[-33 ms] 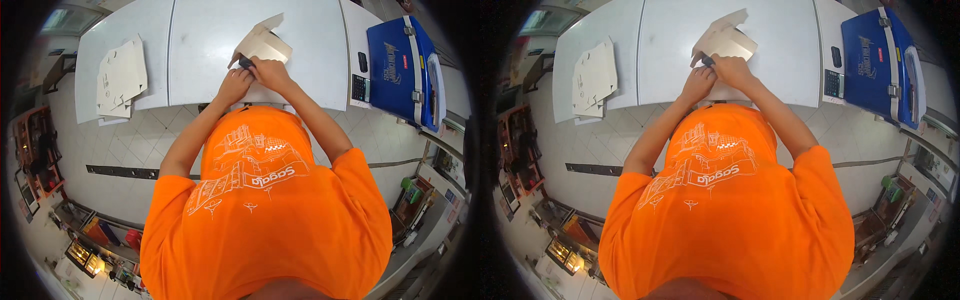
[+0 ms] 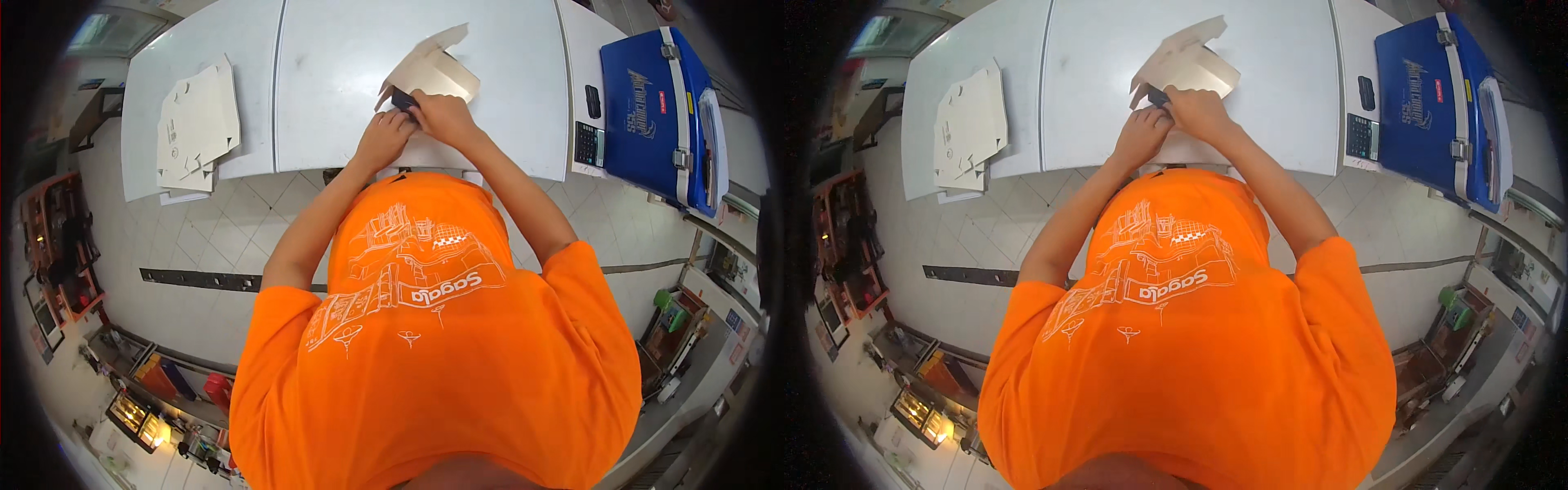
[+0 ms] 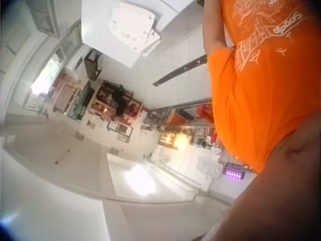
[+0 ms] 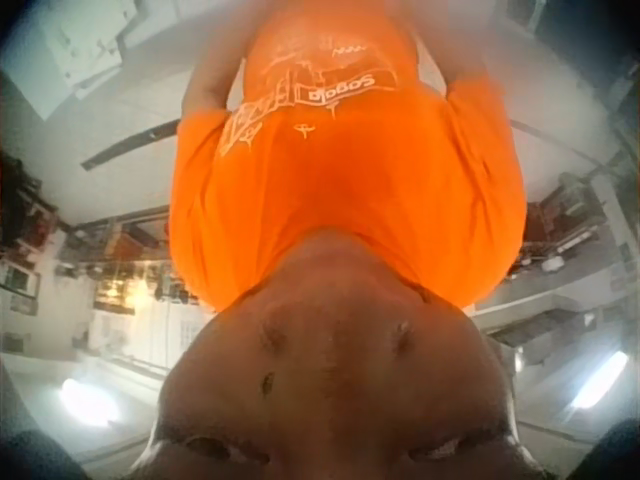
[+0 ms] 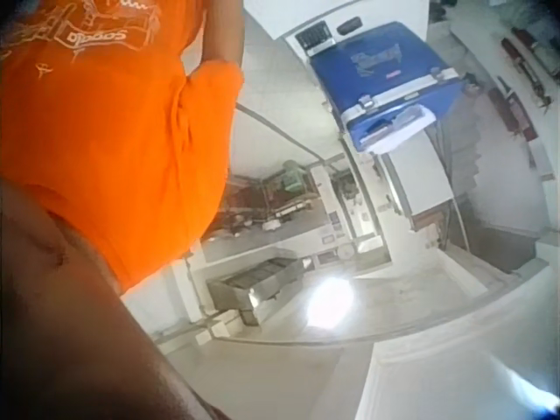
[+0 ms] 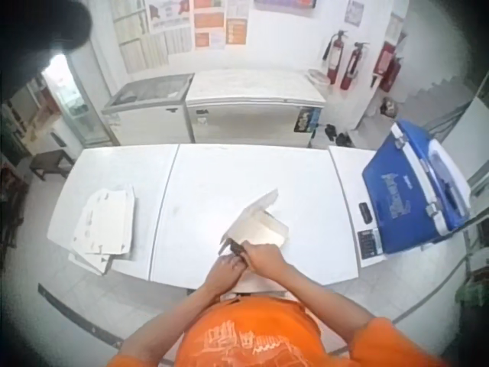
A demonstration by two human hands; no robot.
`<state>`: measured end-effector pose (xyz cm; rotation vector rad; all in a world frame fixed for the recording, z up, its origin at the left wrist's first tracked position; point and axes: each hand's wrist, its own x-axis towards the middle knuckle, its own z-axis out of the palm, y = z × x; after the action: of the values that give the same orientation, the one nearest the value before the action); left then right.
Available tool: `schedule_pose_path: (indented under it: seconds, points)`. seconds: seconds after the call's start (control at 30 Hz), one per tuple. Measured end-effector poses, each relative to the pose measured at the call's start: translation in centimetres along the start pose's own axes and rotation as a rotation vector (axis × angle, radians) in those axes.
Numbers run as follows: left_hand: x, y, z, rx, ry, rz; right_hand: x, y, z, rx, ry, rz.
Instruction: The person assembles cardboard food boxes by hand, folding the flaps and interlocking the tabs to create the box shape.
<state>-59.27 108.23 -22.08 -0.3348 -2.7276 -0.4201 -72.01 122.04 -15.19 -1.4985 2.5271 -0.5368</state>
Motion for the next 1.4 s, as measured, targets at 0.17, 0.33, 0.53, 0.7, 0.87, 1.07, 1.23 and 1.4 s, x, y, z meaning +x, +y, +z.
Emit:
schedule_pose_path:
  seconds: [0.17,0.33,0.53,0.7,0.87,1.07,1.23,1.4]
  points:
    - [0.6,-0.1,1.3,-0.112,0.015,-0.104,0.6,-0.2,-0.1,-0.026,0.004,0.019]
    - [0.9,-0.9,2.4,0.072,0.002,0.039,0.8,-0.8,-0.7,-0.028,0.017,0.055]
    - [1.4,-0.9,2.2,0.078,-0.077,0.044,0.7,0.5,0.1,-0.052,0.03,0.067]
    - [1.3,-0.9,1.9,0.083,-0.036,0.021,1.2,0.3,0.2,-0.111,-0.072,0.104]
    - [0.9,-1.4,3.0,-0.023,-0.018,-0.037,2.3,-0.2,-0.1,-0.109,-0.089,0.085]
    - [0.9,-1.7,2.5,-0.215,-0.063,-0.151,2.2,0.1,-0.5,-0.152,-0.182,-0.008]
    - [0.6,-1.1,2.8,-0.251,-0.049,-0.102,2.5,0.5,0.1,-0.126,-0.197,0.001]
    - [0.5,-1.2,3.4,-0.269,-0.067,-0.099,2.5,0.6,1.7,-0.129,-0.172,0.06]
